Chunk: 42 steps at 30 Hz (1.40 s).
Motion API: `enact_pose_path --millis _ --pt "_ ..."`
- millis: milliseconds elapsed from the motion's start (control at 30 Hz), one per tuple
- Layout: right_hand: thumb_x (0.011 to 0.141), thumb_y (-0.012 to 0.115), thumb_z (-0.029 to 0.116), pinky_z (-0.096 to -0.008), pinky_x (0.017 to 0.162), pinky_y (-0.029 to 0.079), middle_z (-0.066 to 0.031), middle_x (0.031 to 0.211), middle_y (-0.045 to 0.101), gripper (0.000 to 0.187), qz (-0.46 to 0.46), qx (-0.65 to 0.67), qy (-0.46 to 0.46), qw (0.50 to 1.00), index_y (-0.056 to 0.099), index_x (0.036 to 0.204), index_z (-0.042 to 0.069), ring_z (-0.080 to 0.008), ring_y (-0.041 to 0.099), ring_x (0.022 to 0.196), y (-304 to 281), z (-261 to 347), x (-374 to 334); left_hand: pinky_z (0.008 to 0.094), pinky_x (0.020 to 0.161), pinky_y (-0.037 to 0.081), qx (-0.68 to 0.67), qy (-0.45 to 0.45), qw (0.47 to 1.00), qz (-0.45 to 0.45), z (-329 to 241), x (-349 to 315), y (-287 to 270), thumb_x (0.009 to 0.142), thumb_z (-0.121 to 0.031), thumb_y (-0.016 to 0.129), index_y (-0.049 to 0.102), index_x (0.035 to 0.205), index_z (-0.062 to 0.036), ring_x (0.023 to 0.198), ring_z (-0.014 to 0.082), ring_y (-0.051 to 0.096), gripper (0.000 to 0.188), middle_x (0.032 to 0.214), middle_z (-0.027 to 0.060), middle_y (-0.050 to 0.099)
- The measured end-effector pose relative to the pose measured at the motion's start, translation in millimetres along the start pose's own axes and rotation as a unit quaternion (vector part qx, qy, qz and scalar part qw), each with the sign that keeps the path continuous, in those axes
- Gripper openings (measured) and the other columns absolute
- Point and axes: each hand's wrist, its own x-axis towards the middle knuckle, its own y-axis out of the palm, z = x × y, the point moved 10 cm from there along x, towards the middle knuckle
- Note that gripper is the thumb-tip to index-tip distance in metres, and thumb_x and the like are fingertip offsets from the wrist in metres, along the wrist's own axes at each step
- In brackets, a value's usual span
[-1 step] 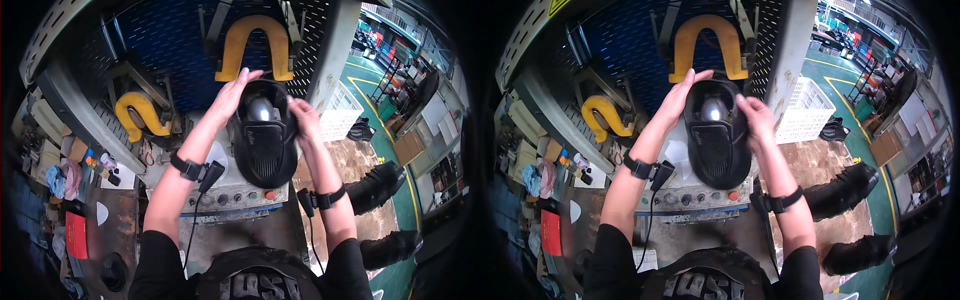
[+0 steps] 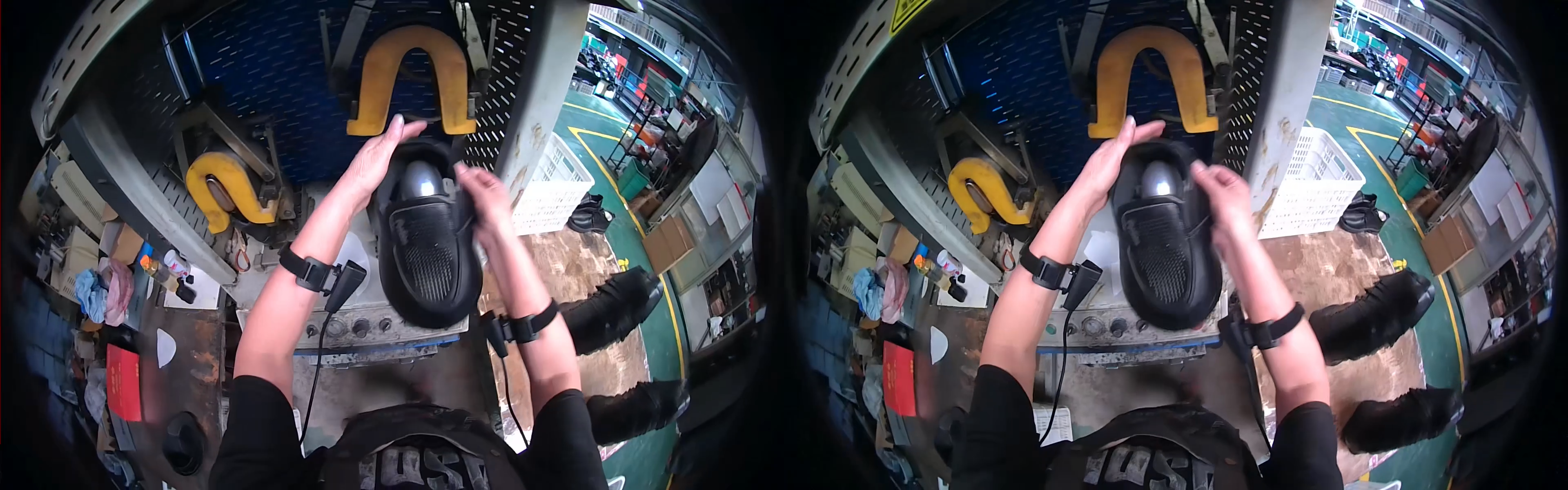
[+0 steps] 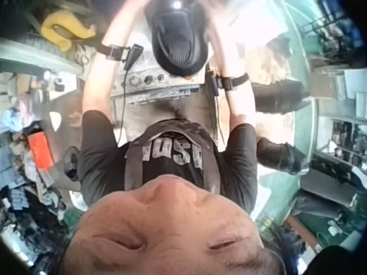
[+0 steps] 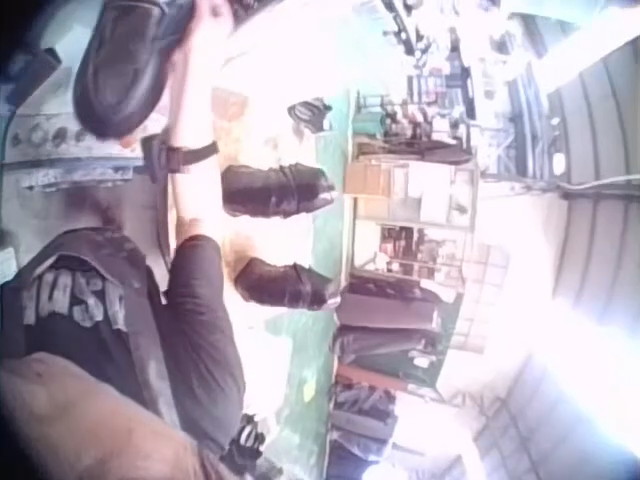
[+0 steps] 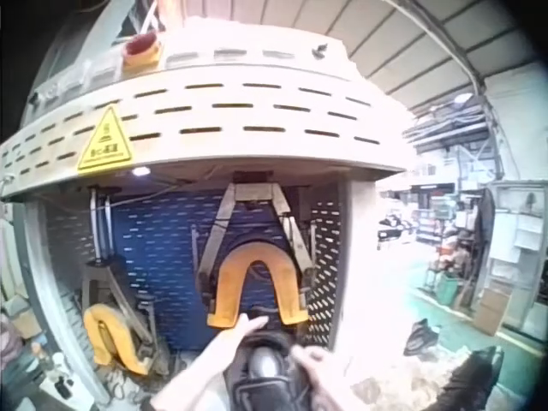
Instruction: Shaping the heel section of shoe uppers using a specialized industrial molding machine in a factory.
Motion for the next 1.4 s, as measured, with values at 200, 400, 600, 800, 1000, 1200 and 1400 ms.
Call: enact_pose_path --millis 200,400,600,800,1000,1200,1400 --pt "0.089 0.061 0.023 -0.0225 0.06 0.046 -0.0012 0.083 0.063 0.018 -0.017 0.145 0.099 0.984 0.059 0.091 0.005 -0.008 0.056 0.068 -19.3 -56.9 -31.0 0.0298 0.093 0.041 0.012 -0.083 0.995 0.05 34.4 -0.1 23.0 0.097 -0.047 0.031 0.063 0.111 -0.0048 0.1 0.0169 0.057 0.055 0.107 0.0078 0.063" --pt "0.093 0.053 0.03 -0.0325 0.092 0.047 -0.0101 0.118 0.059 0.04 0.013 0.189 0.247 0.95 0.05 0.122 0.002 -0.0188 0.058 0.107 -14.4 -85.3 -173.7 0.0303 0.099 0.035 0.139 0.127 0.982 0.03 -12.5 -23.3 26.8 0.098 -0.04 0.034 0.061 0.11 -0.0016 0.111 0.0205 0.051 0.048 0.117 0.0095 0.057" --pt "0.093 0.049 0.038 -0.0307 0.066 0.049 -0.003 0.114 0.062 0.037 -0.123 0.276 0.187 0.935 0.053 0.119 0.011 -0.0157 0.062 0.093 -35.6 -168.3 -152.7 0.0337 0.101 0.034 0.191 0.22 0.957 0.008 -15.8 -31.8 32.5 0.098 -0.035 0.038 0.061 0.109 -0.0016 0.121 0.0267 0.047 0.042 0.12 0.0124 0.056" --pt "0.097 0.042 0.033 -0.0273 0.061 0.047 -0.0039 0.089 0.064 0.034 -0.323 0.172 0.077 0.927 0.061 0.097 0.004 -0.0146 0.059 0.073 -56.2 -249.5 -86.5 0.039 0.104 0.033 0.298 0.32 0.899 0.006 -27.9 -62.7 40.3 0.094 -0.022 0.046 0.059 0.107 -0.0008 0.124 0.0315 0.043 0.029 0.119 0.0148 0.055" --pt "0.094 0.045 0.034 -0.0299 0.079 0.045 -0.012 0.093 0.065 0.042 0.067 0.046 0.027 0.996 0.063 0.102 -0.003 -0.0177 0.059 0.089 -71.6 -250.2 -11.8 0.0438 0.108 0.027 0.291 0.328 0.899 0.012 -30.7 -78.0 45.4 0.09 -0.018 0.049 0.056 0.115 -0.002 0.129 0.0325 0.036 0.031 0.129 0.0144 0.049" --pt "0.093 0.046 0.034 -0.0304 0.08 0.045 -0.012 0.095 0.065 0.042 -0.069 -0.015 0.001 0.998 0.062 0.105 -0.003 -0.0181 0.059 0.09 -84.9 -233.9 44.9 0.0416 0.105 0.03 0.195 0.246 0.949 -0.008 7.4 -131.6 31.9 0.091 -0.014 0.047 0.053 0.123 -0.003 0.131 0.0355 0.033 0.035 0.137 0.017 0.042" --pt "0.093 0.046 0.034 -0.0309 0.081 0.045 -0.0121 0.096 0.065 0.042 -0.167 -0.091 0.005 0.982 0.061 0.109 -0.002 -0.0185 0.059 0.091 -90.1 -230.3 65.7 0.036 0.094 0.041 0.135 0.051 0.989 -0.01 127.3 -208.1 -18.4 0.094 -0.014 0.044 0.061 0.107 -0.0008 0.112 0.0286 0.053 0.025 0.112 0.0145 0.06"
